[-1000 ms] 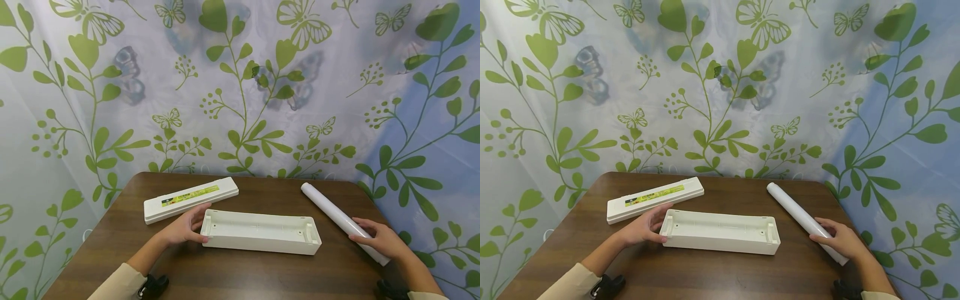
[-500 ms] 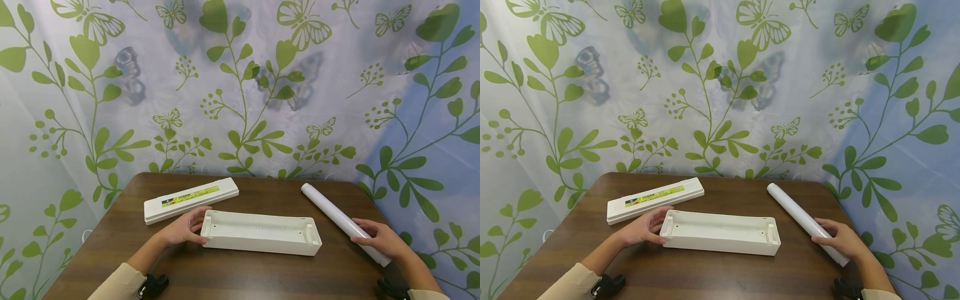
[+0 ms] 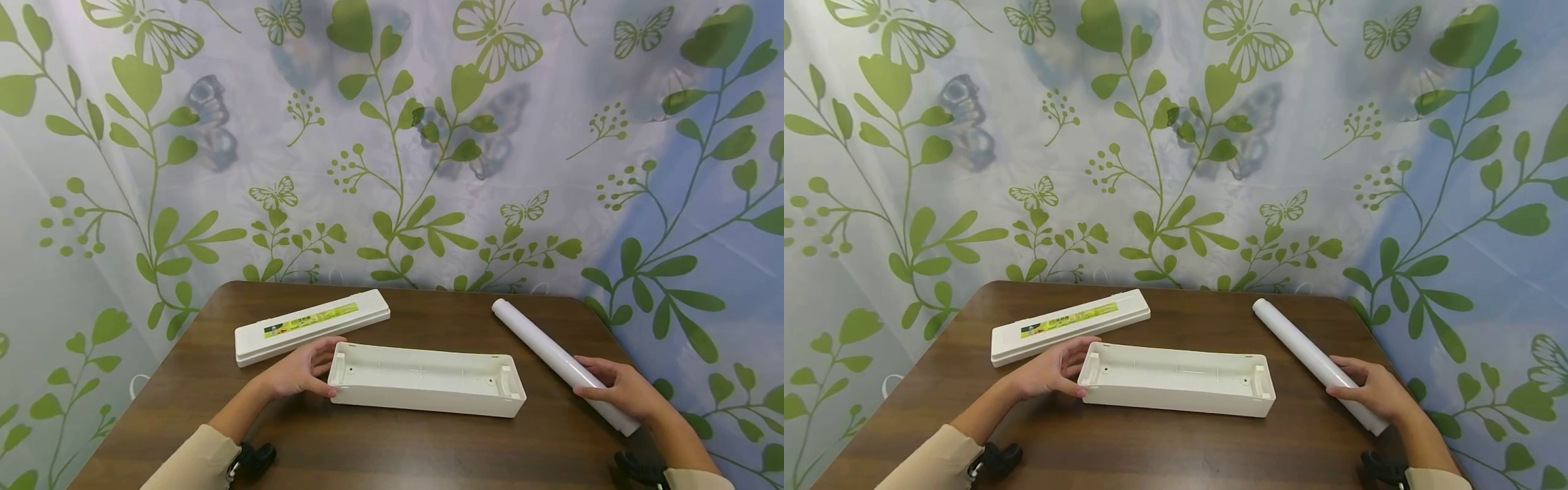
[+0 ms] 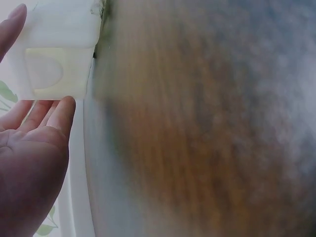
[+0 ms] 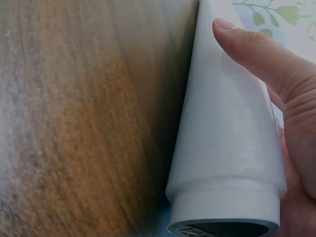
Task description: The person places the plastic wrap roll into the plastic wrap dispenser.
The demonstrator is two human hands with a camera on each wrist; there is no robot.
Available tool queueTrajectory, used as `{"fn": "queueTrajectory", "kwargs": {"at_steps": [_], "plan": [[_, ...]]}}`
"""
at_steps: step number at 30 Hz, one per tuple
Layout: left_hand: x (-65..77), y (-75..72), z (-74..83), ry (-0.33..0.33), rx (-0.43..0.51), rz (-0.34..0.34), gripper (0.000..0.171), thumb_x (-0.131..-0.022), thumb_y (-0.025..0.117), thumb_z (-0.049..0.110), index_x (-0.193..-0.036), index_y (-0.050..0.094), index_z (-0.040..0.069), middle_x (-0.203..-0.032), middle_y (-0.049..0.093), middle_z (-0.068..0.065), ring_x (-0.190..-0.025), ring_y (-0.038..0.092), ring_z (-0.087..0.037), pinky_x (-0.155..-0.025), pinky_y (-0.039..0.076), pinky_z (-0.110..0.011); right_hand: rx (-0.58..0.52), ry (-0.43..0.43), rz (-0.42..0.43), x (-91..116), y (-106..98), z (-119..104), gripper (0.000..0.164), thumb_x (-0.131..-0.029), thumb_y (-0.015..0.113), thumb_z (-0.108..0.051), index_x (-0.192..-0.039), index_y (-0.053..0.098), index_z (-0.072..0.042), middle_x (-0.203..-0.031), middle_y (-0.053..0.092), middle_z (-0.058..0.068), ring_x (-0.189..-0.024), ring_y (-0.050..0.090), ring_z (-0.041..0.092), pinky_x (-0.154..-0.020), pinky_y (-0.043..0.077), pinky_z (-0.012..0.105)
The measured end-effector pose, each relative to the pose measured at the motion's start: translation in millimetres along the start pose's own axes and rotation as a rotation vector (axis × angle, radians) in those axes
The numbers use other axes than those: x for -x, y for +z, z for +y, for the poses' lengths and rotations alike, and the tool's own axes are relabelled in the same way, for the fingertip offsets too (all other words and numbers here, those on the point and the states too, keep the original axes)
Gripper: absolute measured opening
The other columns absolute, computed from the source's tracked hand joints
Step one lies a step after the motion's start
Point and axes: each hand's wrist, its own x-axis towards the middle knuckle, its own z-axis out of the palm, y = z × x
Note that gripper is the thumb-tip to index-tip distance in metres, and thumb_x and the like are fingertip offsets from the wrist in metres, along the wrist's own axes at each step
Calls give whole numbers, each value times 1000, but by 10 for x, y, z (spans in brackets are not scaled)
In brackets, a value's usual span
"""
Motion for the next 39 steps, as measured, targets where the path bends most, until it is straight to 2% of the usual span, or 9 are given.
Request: {"fn": "queueTrajectory", "kwargs": {"at_steps": [7, 22, 32, 39], "plan": [[-8, -11, 3, -2, -18, 1, 95, -78, 87, 2, -155, 31, -2, -159, 36, -25, -151, 30, -44, -111, 46, -25, -14, -4, 1, -12, 1, -5, 72, -90, 80, -23, -148, 47, 5, -125, 69, 24, -88, 64, -1, -68, 54, 25], [-26, -24, -46, 28, -38, -7, 91, -79, 87, 2, -153, 34, -1, -155, 39, -25, -147, 36, -44, -111, 46, -25, 121, -17, 91, -13, 30, -102, 71, -84, 86, -32, -141, 59, 0, -120, 73, 21, -84, 62, -3, -67, 50, 23], [-28, -42, -33, 22, -56, -8, 90, -79, 87, 4, -153, 34, 0, -155, 40, -23, -147, 38, -42, -112, 45, -25, 133, -13, 147, -71, 82, -80, 73, -80, 88, -35, -137, 63, 1, -121, 72, 25, -86, 63, -3, -67, 50, 22], [-33, -49, -23, 14, -66, -9, 90, -79, 87, 5, -152, 35, 1, -155, 40, -22, -148, 37, -42, -112, 45, -25, 163, -11, 175, -91, 117, -96, 71, -78, 89, -37, -136, 65, -4, -119, 73, 24, -89, 65, -1, -67, 50, 22]]}}
